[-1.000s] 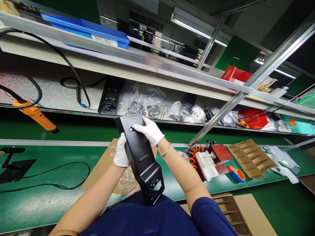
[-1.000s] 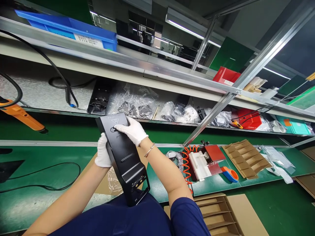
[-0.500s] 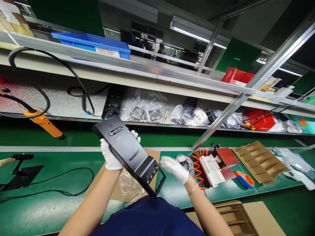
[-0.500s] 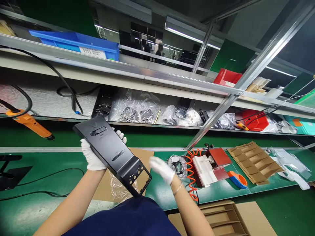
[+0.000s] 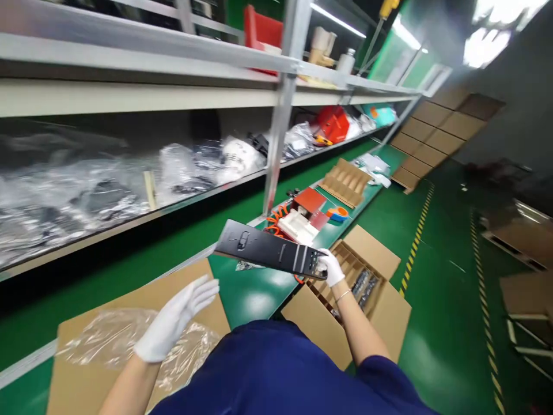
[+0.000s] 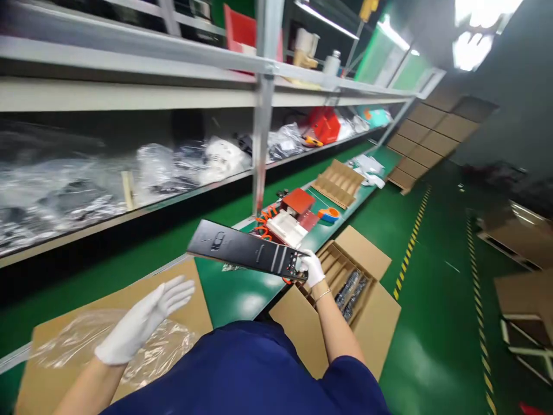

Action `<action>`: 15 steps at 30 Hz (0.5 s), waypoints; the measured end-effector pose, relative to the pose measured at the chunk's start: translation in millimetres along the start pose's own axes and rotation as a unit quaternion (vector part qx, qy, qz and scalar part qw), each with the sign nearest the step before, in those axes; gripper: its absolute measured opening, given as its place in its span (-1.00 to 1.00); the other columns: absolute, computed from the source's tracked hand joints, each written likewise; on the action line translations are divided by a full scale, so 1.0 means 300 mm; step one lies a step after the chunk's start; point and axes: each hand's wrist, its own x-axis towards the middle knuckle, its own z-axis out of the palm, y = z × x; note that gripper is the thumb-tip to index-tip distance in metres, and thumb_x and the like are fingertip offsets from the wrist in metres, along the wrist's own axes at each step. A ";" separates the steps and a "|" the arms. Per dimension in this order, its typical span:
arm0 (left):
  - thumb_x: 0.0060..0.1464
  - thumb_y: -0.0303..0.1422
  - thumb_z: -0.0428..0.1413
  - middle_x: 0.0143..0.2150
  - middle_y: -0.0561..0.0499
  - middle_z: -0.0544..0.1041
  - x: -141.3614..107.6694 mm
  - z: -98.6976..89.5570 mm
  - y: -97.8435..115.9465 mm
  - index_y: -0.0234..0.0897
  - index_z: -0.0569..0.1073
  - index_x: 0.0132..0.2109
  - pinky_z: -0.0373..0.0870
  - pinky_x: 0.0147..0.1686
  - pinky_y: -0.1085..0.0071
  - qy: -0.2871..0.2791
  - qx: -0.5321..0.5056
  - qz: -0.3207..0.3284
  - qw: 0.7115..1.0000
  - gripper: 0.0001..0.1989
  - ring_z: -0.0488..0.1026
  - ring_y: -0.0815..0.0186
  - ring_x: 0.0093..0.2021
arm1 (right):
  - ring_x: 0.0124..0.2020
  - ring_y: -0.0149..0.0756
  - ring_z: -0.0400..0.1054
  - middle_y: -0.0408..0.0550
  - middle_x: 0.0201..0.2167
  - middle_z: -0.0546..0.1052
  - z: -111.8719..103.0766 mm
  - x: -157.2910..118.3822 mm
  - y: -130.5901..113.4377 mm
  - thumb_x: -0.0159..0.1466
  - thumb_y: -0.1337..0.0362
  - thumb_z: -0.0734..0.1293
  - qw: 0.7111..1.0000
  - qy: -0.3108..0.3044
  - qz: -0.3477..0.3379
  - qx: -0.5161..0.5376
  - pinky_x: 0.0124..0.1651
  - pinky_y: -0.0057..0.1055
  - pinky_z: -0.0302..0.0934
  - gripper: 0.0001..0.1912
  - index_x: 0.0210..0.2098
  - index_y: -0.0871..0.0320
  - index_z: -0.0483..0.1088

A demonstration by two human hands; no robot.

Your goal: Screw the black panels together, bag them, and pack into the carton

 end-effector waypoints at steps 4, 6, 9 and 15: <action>0.08 -0.03 0.21 0.25 -0.21 0.51 -0.008 -0.053 -0.085 -0.29 0.43 0.23 0.22 0.41 0.11 0.072 0.046 -0.088 0.992 -0.35 0.35 0.00 0.35 | -0.70 -0.58 -0.04 -0.41 -0.74 0.14 -0.369 0.015 -0.038 -0.12 0.27 0.48 0.990 0.138 -0.033 -0.005 -0.61 -0.55 -0.11 -0.63 -0.32 0.14 0.35; 0.15 -0.05 0.13 0.26 -0.16 0.51 -0.018 -0.049 -0.094 -0.26 0.41 0.24 0.20 0.42 0.17 0.091 0.060 -0.123 0.986 -0.41 0.35 0.06 0.35 | -0.70 -0.57 -0.01 -0.38 -0.72 0.19 -0.477 0.027 -0.018 -0.08 0.24 0.51 0.981 0.189 -0.036 -0.012 -0.62 -0.54 -0.09 -0.64 -0.35 0.15 0.34; 0.20 -0.10 0.07 0.24 -0.11 0.53 -0.011 -0.017 -0.081 -0.22 0.42 0.22 0.14 0.44 0.20 0.101 0.076 -0.138 0.982 -0.49 0.36 0.10 0.35 | -0.70 -0.57 0.03 -0.39 -0.70 0.18 -0.568 0.075 0.033 0.09 0.22 0.50 0.971 0.238 -0.024 -0.021 -0.61 -0.56 -0.03 -0.72 -0.35 0.18 0.34; 0.08 0.00 0.15 0.20 -0.08 0.57 0.017 0.046 -0.058 -0.17 0.47 0.14 0.15 0.42 0.25 0.110 0.114 -0.130 0.979 -0.45 0.35 0.08 0.35 | -0.64 -0.61 0.11 -0.31 -0.56 0.31 -0.645 0.189 0.107 0.42 0.13 0.32 0.962 0.272 0.011 -0.034 -0.58 -0.61 0.09 -0.71 -0.31 0.24 0.37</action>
